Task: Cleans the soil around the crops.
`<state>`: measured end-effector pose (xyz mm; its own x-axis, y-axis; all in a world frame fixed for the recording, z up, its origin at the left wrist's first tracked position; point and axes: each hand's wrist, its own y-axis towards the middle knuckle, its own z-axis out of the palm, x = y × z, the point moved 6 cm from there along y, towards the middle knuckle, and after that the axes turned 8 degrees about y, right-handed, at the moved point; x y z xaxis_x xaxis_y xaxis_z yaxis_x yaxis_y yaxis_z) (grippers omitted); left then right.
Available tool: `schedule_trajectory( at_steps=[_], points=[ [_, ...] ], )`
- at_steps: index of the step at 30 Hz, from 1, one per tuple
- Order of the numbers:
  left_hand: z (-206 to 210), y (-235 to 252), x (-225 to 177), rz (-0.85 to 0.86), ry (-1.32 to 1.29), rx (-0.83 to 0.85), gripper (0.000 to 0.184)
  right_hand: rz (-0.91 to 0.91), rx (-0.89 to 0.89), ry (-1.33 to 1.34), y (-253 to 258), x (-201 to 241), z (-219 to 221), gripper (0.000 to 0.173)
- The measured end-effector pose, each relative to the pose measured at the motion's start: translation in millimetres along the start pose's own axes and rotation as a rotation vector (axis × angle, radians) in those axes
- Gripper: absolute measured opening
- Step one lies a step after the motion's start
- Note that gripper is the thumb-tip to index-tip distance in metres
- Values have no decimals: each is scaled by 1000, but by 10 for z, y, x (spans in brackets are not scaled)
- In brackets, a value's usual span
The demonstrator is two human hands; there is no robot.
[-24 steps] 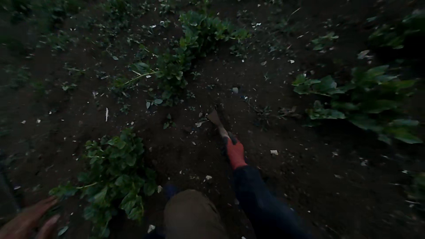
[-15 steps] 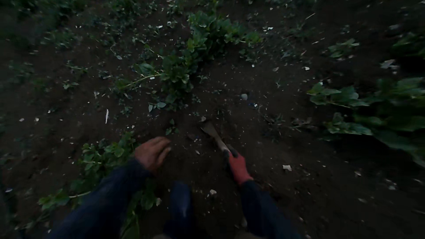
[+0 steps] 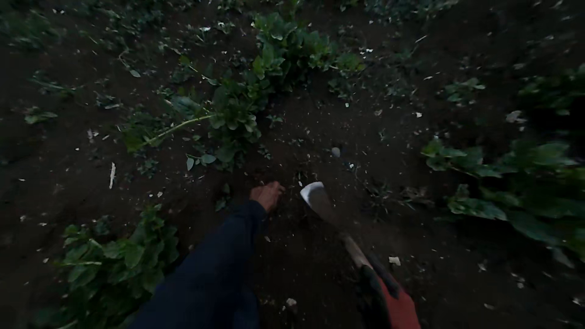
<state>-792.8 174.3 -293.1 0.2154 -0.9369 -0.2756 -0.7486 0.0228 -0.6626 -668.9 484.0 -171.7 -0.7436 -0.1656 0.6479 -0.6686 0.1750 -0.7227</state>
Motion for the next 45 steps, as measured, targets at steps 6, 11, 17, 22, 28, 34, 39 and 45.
schedule_trajectory(
  at_steps=[6, 11, 17, 22, 28, 34, 39, 45],
  points=[
    [-609, 750, 304, -174, 62, -254, 71, -10, -19, 87, -349, 754, 76, 48],
    [-495, 813, 337, -99, 94, -120, 31, -76, -92, -38, 144, 982, -79, 48],
    [-479, 169, -151, 275, 213, 155, 36, -64, 19, -101, 953, 552, 56, 43],
    [-749, 610, -272, 143, 192, -139, 28, -48, 135, -93, 1892, 634, 824, 42],
    [-822, 1023, -276, 156, 182, -260, 30, -54, 10, -4, 1217, 387, -15, 45],
    [164, 980, -564, 297, 186, -176, 49, -56, 61, 16, 1600, 655, -51, 47],
    [-314, 640, -393, 261, 79, -340, 27, -184, 170, -243, 2306, 1117, 921, 41],
    [-1201, 1676, -85, -104, 291, -331, 48, -222, 175, -207, 1885, 1041, 580, 43]
  ],
)
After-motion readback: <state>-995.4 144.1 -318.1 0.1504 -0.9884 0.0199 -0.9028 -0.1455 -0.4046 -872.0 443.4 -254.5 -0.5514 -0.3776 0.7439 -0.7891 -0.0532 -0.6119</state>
